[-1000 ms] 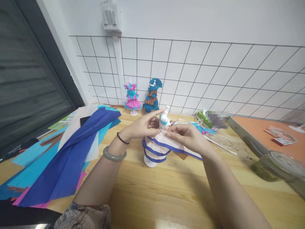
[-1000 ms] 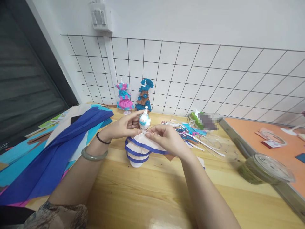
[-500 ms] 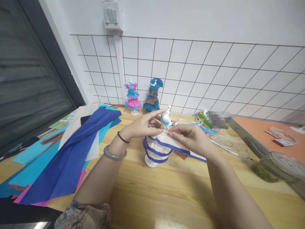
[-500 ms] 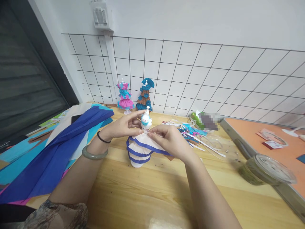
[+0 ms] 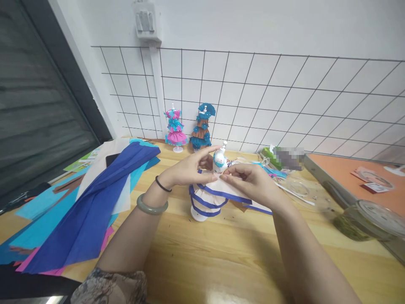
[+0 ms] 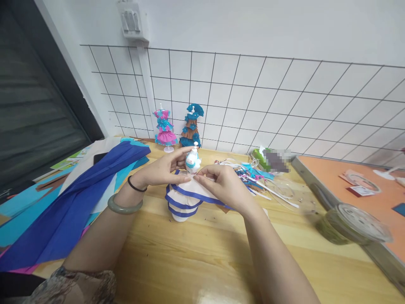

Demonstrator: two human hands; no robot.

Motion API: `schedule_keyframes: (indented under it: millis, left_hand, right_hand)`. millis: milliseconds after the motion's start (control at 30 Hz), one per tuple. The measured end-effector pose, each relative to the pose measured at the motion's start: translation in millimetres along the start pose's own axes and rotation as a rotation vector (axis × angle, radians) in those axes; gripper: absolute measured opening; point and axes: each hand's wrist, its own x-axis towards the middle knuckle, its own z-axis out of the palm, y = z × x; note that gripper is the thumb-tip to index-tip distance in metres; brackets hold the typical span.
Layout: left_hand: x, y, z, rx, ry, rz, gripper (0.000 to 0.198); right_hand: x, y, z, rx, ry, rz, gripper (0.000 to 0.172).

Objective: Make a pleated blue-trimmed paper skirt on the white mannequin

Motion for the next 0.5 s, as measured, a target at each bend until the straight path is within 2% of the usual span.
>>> schedule_keyframes:
  millis: [133, 500]
  left_hand:
    - [0.0, -2.0, 0.4, 0.005, 0.006, 0.003, 0.079]
    - [1.4, -5.1, -0.3, -0.022, -0.007, 0.034, 0.077]
  right_hand:
    - [-1.0, 1.5, -1.9, 0.007, -0.043, 0.015, 0.032]
    - [-0.4, -0.6, -2.5, 0.084, -0.070, -0.097, 0.025]
